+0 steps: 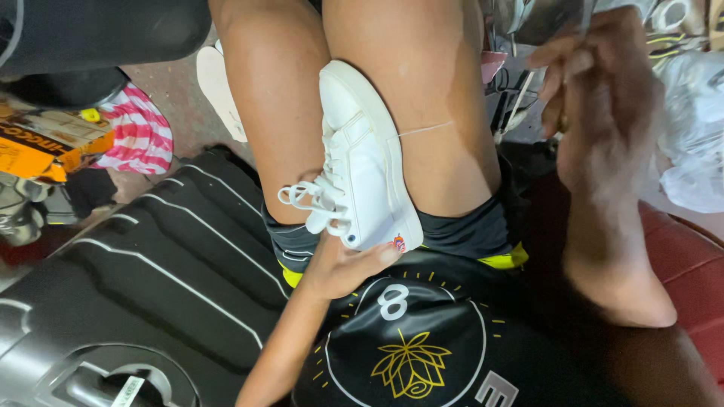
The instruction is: The person is sitting on the floor and sewing a white sneaker using a needle and thread. They repeatedly push the needle through the shoe's upper and pull the thread tight to secure the stitching.
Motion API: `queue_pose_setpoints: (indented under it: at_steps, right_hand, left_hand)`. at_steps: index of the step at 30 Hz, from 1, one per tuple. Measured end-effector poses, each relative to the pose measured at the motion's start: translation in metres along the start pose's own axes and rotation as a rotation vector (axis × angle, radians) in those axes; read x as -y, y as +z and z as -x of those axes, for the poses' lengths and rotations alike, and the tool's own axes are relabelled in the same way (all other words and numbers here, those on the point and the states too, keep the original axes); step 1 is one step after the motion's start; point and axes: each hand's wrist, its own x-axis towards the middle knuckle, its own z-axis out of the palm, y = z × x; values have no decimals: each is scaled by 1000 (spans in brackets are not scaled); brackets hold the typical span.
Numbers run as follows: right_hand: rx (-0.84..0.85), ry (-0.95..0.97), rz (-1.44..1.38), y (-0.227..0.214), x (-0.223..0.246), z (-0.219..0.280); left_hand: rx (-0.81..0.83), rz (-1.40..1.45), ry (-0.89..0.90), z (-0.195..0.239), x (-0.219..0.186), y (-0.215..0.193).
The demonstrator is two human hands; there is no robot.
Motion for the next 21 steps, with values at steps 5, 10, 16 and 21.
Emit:
queue_pose_setpoints:
  at_steps: [5, 10, 16, 21]
  right_hand:
    - [312, -158, 384, 15, 13, 9]
    - [384, -155, 348, 46, 23, 2]
    - [425, -136, 389, 52, 26, -3]
    - [424, -161, 410, 53, 25, -5]
  left_hand:
    - [-38, 61, -48, -5, 3, -6]
    - [-152, 299, 78, -11, -2, -9]
    - [-183, 349, 122, -11, -7, -6]
    - [-187, 346, 157, -10, -3, -8]
